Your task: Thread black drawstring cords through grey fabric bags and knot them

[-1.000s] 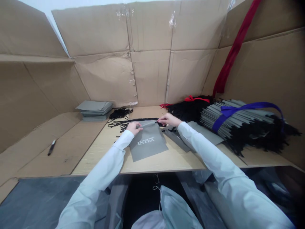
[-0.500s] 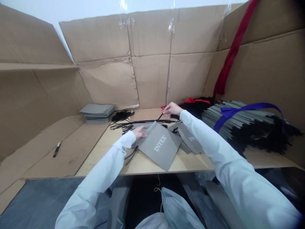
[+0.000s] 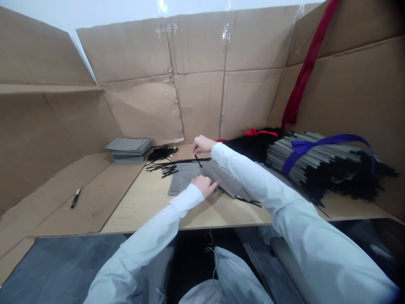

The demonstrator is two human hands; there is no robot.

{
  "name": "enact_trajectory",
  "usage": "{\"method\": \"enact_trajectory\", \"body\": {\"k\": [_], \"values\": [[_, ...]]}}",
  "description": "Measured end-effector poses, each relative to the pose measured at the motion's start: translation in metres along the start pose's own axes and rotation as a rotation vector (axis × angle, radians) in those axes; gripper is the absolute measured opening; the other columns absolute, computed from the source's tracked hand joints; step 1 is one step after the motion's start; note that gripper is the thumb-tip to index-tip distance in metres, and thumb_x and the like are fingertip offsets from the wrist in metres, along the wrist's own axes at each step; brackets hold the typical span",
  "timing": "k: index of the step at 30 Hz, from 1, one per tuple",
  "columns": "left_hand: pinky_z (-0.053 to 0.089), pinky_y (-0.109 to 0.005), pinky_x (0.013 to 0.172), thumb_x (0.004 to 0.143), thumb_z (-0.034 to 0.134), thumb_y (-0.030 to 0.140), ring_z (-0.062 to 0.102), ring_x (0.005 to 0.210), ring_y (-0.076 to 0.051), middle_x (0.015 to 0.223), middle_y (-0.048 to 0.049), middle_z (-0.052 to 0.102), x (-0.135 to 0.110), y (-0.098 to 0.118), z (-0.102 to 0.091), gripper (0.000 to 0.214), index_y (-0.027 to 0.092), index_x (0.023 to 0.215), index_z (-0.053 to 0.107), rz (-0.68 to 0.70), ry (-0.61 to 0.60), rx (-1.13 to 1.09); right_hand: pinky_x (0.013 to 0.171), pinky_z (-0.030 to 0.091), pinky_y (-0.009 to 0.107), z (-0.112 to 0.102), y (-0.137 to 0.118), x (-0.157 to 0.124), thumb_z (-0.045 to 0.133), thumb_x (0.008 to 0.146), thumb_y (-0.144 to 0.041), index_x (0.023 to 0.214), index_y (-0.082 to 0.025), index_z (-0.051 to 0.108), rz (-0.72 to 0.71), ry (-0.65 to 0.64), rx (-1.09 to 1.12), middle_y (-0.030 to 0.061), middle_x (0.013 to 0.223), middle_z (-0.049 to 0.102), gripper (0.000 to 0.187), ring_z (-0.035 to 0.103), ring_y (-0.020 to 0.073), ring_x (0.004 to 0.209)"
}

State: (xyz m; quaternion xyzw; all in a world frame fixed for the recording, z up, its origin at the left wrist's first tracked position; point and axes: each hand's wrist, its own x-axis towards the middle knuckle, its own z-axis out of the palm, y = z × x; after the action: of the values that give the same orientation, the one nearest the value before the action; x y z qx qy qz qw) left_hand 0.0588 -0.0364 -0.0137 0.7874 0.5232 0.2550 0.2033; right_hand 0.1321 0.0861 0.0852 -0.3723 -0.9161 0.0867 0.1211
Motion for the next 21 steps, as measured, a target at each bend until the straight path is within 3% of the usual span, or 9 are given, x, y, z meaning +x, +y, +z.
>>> {"method": "enact_trajectory", "body": {"k": [2,4,7,11,14,16,18,21], "values": [[0.04,-0.028,0.068,0.07,0.046,0.035,0.051,0.085,-0.019,0.092,-0.0078,0.054,0.003,-0.01,-0.016,0.023,0.019,0.084,0.056,0.206,0.018,0.31,0.055,0.04,0.019,0.009,0.0,-0.001,0.063,0.056,-0.018,0.068,-0.012,0.066,-0.028,-0.098,0.039,0.0028,0.052,0.06,0.013,0.053,0.0099,0.049],[0.039,-0.027,0.065,0.07,0.046,0.021,0.049,0.087,-0.018,0.106,-0.0081,0.048,0.01,-0.024,-0.031,0.026,0.021,0.095,0.052,0.323,-0.024,0.505,0.052,0.04,0.019,0.017,0.001,-0.003,0.062,0.056,-0.016,0.068,-0.011,0.066,-0.023,-0.148,0.056,0.0028,0.052,0.06,0.014,0.052,0.0096,0.046],[0.037,-0.027,0.057,0.073,0.038,0.015,0.051,0.077,-0.018,0.101,-0.011,0.049,0.025,-0.047,-0.04,0.025,0.019,0.092,0.054,0.326,-0.091,0.655,0.051,0.039,0.019,0.024,0.002,-0.007,0.06,0.056,-0.013,0.069,-0.01,0.065,0.005,-0.152,0.073,0.0039,0.057,0.061,0.014,0.052,0.0094,0.046],[0.035,-0.027,0.055,0.075,0.033,0.015,0.051,0.07,-0.017,0.094,-0.0123,0.052,0.041,-0.066,-0.034,0.029,0.02,0.095,0.053,0.366,-0.122,0.685,0.051,0.039,0.018,0.033,0.003,-0.011,0.056,0.058,-0.01,0.07,-0.011,0.064,0.065,-0.119,0.077,0.0053,0.061,0.062,0.014,0.054,0.0099,0.049],[0.034,-0.028,0.057,0.077,0.029,0.016,0.051,0.07,-0.017,0.085,-0.0128,0.054,0.043,-0.068,-0.027,0.03,0.019,0.096,0.052,0.349,-0.119,0.683,0.055,0.039,0.018,0.051,0.005,-0.019,0.054,0.06,-0.011,0.068,-0.012,0.063,0.164,-0.014,0.034,0.007,0.064,0.062,0.012,0.056,0.013,0.06],[0.035,-0.028,0.059,0.077,0.03,0.018,0.051,0.07,-0.017,0.082,-0.0126,0.055,0.041,-0.068,-0.023,0.029,0.019,0.097,0.052,0.329,-0.097,0.652,0.06,0.039,0.021,0.07,0.006,-0.027,0.052,0.064,-0.016,0.068,-0.013,0.062,0.322,0.135,0.012,0.0096,0.071,0.062,0.011,0.056,0.0168,0.07],[0.035,-0.027,0.06,0.076,0.032,0.019,0.052,0.071,-0.017,0.081,-0.0121,0.055,0.037,-0.068,-0.02,0.028,0.02,0.096,0.051,0.326,-0.093,0.611,0.063,0.039,0.023,0.092,0.006,-0.037,0.046,0.07,-0.021,0.073,-0.013,0.06,0.474,0.267,0.065,0.0115,0.078,0.061,0.017,0.055,0.0186,0.078],[0.036,-0.027,0.062,0.076,0.031,0.018,0.053,0.072,-0.017,0.081,-0.0115,0.056,0.031,-0.069,-0.018,0.027,0.021,0.094,0.051,0.339,-0.112,0.583,0.064,0.04,0.023,0.121,0.005,-0.049,0.038,0.075,-0.021,0.081,-0.013,0.057,0.68,0.366,0.247,0.0109,0.084,0.06,0.022,0.055,0.0173,0.079]]}}
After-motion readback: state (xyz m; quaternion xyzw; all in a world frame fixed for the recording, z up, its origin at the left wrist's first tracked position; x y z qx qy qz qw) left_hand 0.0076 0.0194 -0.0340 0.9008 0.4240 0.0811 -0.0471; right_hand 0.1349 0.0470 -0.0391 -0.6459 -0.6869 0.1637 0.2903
